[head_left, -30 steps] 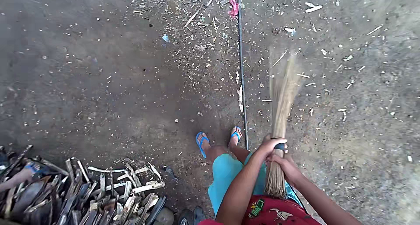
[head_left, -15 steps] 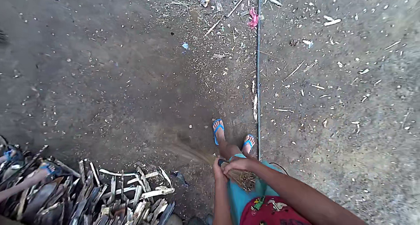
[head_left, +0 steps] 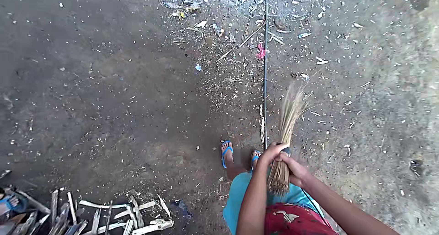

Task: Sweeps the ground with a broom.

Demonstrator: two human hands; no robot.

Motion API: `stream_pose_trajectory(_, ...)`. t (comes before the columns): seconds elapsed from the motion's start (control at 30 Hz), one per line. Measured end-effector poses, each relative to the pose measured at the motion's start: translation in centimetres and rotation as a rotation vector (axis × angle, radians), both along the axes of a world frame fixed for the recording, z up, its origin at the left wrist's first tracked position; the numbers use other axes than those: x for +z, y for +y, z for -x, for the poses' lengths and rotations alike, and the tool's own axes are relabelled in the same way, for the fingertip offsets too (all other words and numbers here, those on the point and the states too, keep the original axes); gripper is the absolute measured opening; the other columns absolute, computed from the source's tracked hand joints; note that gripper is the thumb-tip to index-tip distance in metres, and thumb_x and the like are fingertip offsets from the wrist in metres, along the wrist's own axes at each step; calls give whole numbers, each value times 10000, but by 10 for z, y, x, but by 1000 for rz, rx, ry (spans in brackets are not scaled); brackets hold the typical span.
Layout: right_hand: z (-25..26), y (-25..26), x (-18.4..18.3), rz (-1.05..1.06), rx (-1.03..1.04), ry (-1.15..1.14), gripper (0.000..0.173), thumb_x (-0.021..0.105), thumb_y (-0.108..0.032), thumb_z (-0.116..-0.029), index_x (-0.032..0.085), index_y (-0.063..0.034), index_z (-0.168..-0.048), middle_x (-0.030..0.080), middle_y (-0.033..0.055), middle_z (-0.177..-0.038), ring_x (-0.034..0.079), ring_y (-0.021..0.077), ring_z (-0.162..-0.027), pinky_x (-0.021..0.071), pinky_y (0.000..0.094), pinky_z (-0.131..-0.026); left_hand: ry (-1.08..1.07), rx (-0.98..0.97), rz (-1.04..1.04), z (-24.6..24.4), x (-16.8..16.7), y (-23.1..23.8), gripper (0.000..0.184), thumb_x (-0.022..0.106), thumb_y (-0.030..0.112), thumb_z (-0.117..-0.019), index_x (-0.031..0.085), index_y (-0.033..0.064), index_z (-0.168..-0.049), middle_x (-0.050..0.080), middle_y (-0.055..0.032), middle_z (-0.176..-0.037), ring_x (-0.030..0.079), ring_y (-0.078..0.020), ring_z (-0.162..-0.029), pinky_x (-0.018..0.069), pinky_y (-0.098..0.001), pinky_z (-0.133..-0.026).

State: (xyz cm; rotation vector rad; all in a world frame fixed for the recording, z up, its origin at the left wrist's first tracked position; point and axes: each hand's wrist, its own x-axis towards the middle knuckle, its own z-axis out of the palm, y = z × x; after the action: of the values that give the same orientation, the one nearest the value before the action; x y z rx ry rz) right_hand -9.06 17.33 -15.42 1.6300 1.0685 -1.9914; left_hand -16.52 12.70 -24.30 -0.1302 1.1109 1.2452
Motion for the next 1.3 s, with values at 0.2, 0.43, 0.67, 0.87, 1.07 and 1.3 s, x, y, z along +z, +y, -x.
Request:
stream_pose_trajectory(0.2,24,-31,-24,434,283,76,116,486,-151,-932,543,-122,-1029,632,32,-800,646,141,-686,575,321,-629,1,534,278,-9,-8,-107,546,599,311,-1032,462,-35,-1431,646,-254,-1214,663,-323,-1046,560,-497,-903)
stream_pose_trajectory(0.43,111,-58,-57,832,603,328,190,456,-191,-1049,605,-103,-970,654,8,-773,651,94,-687,580,275,-669,-17,1012,428,-23,59,-168,457,250,443,-1110,473,198,-1425,672,24,-998,634,-70,-738,539,-258,-628)
stream_pose_trajectory(0.67,111,68,-92,602,575,263,121,483,-134,-1003,589,-77,-1006,631,20,-793,625,118,-691,552,306,-671,-7,805,566,-53,29,-98,536,214,361,-1127,458,11,-1451,655,-171,-1313,680,-184,-1015,525,-322,-804)
stream_pose_trajectory(0.87,44,312,-87,320,50,202,305,343,-290,-1054,561,-93,-1137,669,66,-870,664,158,-681,569,295,-573,248,302,565,38,8,-72,462,342,307,-1111,485,34,-1455,648,-191,-1309,665,-297,-1047,526,-483,-821)
stream_pose_trajectory(1.07,48,328,-21,-445,-157,-177,285,651,-184,-931,591,-34,-1166,643,91,-927,625,166,-768,535,362,-677,270,601,441,80,-3,-52,458,299,310,-1114,489,67,-1452,669,-145,-1276,678,-219,-945,524,-379,-729)
stream_pose_trajectory(1.3,79,201,3,-495,114,-146,410,737,-167,-888,592,2,-1233,678,147,-987,678,228,-833,572,422,-751,330,603,421,62,-20,-55,335,403,113,-1087,533,-68,-1337,688,-177,-1112,649,-157,-794,514,-300,-670)
